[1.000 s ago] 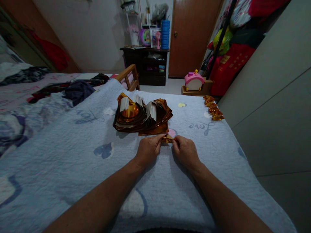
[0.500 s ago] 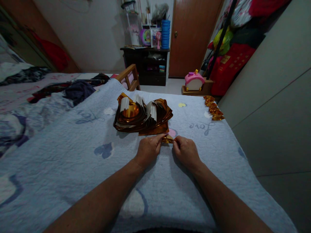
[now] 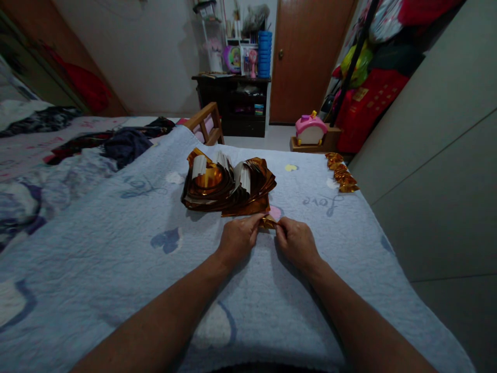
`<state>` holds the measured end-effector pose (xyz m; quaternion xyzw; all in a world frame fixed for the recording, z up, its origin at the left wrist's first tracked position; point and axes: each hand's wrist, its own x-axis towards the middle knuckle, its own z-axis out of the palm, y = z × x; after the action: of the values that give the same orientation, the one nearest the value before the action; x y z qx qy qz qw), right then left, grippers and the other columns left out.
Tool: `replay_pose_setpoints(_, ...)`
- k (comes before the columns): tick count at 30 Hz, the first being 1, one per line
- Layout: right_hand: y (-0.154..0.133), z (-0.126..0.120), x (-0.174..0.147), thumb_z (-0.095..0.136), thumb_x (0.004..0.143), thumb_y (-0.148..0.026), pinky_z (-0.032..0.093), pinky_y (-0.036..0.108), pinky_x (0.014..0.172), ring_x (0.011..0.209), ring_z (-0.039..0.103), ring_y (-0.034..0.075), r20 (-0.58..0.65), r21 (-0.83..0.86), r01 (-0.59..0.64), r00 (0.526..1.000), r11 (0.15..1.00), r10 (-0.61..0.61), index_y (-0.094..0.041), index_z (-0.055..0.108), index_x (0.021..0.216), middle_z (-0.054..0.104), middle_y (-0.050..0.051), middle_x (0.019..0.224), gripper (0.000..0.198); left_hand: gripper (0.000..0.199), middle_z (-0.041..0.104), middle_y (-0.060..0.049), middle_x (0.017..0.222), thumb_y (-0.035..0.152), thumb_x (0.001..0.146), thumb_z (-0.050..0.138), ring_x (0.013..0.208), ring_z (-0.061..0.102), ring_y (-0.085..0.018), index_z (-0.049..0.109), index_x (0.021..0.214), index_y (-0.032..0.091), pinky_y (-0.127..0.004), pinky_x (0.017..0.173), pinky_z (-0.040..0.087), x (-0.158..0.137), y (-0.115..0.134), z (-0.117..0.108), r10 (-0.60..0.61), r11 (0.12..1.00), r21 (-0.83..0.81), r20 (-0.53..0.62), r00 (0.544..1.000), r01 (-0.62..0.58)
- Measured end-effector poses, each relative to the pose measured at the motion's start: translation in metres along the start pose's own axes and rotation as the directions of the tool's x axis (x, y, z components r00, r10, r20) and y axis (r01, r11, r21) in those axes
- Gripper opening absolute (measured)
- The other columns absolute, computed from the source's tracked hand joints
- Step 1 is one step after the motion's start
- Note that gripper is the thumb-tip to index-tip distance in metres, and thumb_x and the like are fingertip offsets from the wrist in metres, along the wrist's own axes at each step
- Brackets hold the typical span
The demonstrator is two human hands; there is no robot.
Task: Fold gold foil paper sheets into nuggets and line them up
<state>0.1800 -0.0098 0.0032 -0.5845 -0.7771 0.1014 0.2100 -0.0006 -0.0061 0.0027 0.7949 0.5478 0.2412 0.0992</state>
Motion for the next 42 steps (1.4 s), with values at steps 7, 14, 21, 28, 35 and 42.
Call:
replay_pose_setpoints(7,-0.0013,0.0006,-0.0007,0.051,0.091,-0.017,0.033,0.029,0.063,0.066,0.061,0.019,-0.003,0.01,0.016,1.0,1.0,-0.016,-0.018,0.065,0.078,0.071,0.008,0.075,0.019,0.037,0.078,-0.007,0.112,0.015,0.094,0.058,0.09,0.076,-0.024,0.068,0.128,0.024,-0.03,0.077,0.057,0.0008,0.0009,-0.0002,-0.011,1.0,0.006,0.008,1.0,0.011)
replay_pose_setpoints(14,-0.0023,0.0027,-0.0007,0.051,0.091,-0.018,0.033,0.029,0.062,0.065,0.061,0.019,-0.015,-0.006,0.019,1.0,1.0,-0.02,-0.019,0.065,0.078,0.071,0.007,0.075,0.019,0.035,0.078,-0.007,0.11,0.015,0.093,0.058,0.088,0.075,-0.022,0.068,0.127,0.022,-0.028,0.076,0.055,0.0011,0.0021,0.0018,-0.033,0.998,0.054,0.019,0.999,0.032)
replay_pose_setpoints(21,-0.0023,0.0026,-0.0015,0.05,0.091,-0.018,0.033,0.029,0.062,0.064,0.061,0.019,-0.021,0.013,0.038,0.999,0.999,-0.037,-0.019,0.064,0.076,0.071,0.007,0.073,0.02,0.032,0.079,-0.008,0.106,0.018,0.095,0.057,0.085,0.075,-0.023,0.068,0.125,0.021,-0.028,0.072,0.053,0.0022,0.003,0.0024,-0.055,0.996,0.077,0.038,0.998,0.052)
replay_pose_setpoints(28,-0.0032,0.0028,-0.0023,0.05,0.091,-0.02,0.032,0.03,0.062,0.064,0.06,0.019,-0.028,0.022,0.047,0.999,0.999,-0.046,-0.019,0.063,0.076,0.07,0.007,0.072,0.021,0.03,0.078,-0.009,0.105,0.017,0.095,0.057,0.086,0.074,-0.023,0.068,0.123,0.02,-0.029,0.073,0.052,0.0037,0.0048,0.0018,-0.057,0.996,0.072,0.043,0.997,0.054)
replay_pose_setpoints(35,-0.0025,0.0026,-0.0026,0.049,0.09,-0.019,0.032,0.029,0.062,0.062,0.059,0.017,-0.034,0.053,0.07,0.997,0.996,-0.069,-0.019,0.061,0.073,0.068,0.006,0.069,0.021,0.031,0.078,-0.009,0.105,0.015,0.093,0.057,0.088,0.075,-0.024,0.068,0.122,0.018,-0.03,0.075,0.054,0.0028,0.0022,0.0048,-0.042,0.998,0.045,0.032,0.999,0.041)
replay_pose_setpoints(42,-0.0014,0.0001,-0.0019,0.048,0.088,-0.019,0.031,0.029,0.061,0.06,0.058,0.017,-0.084,0.07,0.041,0.996,0.997,-0.035,-0.019,0.06,0.07,0.066,0.005,0.065,0.022,0.029,0.078,-0.006,0.108,0.011,0.093,0.053,0.095,0.074,-0.022,0.071,0.115,0.019,-0.03,0.085,0.055,0.0037,-0.0006,0.0064,-0.002,0.976,-0.218,-0.048,0.999,-0.009)
